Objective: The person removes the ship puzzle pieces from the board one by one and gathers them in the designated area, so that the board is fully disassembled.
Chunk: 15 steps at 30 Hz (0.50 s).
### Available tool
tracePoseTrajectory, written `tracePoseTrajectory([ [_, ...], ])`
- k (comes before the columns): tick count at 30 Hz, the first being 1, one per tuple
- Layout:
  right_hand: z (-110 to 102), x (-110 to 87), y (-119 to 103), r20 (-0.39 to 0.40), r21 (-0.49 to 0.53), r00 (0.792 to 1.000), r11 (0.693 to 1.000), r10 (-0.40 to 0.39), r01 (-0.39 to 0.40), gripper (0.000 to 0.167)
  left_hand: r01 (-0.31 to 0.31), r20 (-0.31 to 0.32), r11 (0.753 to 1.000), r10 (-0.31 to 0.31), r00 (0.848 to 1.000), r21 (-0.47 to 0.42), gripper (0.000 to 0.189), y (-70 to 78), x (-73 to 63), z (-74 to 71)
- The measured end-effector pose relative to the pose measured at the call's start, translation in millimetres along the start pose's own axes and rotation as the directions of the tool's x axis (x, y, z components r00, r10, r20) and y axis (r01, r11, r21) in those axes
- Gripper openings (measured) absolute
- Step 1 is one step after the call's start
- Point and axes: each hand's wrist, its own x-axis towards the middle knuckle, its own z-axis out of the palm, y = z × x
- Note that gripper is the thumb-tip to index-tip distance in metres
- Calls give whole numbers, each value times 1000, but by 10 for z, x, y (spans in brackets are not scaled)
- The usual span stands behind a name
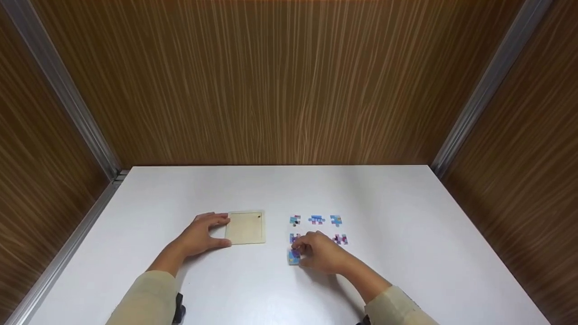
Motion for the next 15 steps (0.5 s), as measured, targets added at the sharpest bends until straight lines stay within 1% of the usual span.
tracePoseTrajectory([
  [4,7,-42,29,-5,-52,1000,998,-19,19,33,5,0,1000,-5,1000,-14,80,1,-8,5],
  [8,16,-62,38,-12,-88,1000,996,-9,8,34,5,-3,1000,-5,1000,-13,80,1,-8,6],
  [15,-1,-102,57,-11,-92,1000,995,28,-29,37,-20,-15,1000,20,1000,14,79,15,-24,6],
])
